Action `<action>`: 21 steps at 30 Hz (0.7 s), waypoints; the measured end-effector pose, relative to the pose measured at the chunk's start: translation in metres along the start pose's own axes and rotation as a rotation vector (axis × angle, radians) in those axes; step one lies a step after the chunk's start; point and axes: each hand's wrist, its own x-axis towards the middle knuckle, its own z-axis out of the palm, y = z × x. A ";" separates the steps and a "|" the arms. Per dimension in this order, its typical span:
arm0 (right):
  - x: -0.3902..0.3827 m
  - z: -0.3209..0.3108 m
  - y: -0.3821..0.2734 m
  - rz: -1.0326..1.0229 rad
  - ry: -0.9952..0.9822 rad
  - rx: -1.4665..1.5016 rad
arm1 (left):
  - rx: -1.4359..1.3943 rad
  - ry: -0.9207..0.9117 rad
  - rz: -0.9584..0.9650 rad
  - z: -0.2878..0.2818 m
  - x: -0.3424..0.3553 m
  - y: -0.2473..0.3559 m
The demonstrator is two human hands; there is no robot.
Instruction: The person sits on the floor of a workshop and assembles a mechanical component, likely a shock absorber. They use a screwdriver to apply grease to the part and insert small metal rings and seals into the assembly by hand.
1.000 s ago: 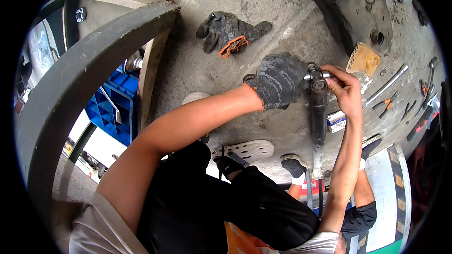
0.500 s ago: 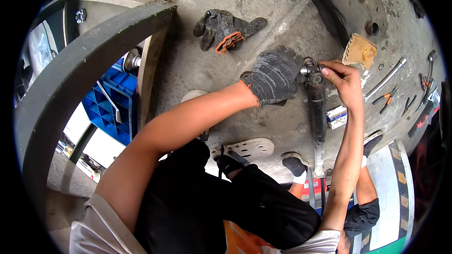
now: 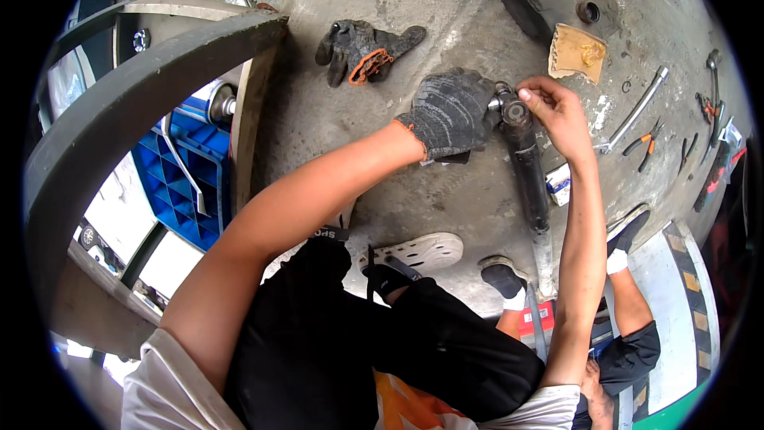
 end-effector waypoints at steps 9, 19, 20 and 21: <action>0.000 0.010 0.007 -0.093 0.042 0.039 | 0.064 0.050 0.063 0.002 0.003 0.004; 0.001 0.014 0.025 -0.191 0.083 0.130 | 0.065 -0.017 0.032 0.000 0.004 0.004; 0.001 0.015 0.027 -0.188 0.079 0.140 | 0.067 -0.019 0.030 -0.001 0.003 0.004; 0.002 0.014 0.027 -0.192 0.082 0.134 | 0.069 -0.020 0.029 -0.001 0.003 0.004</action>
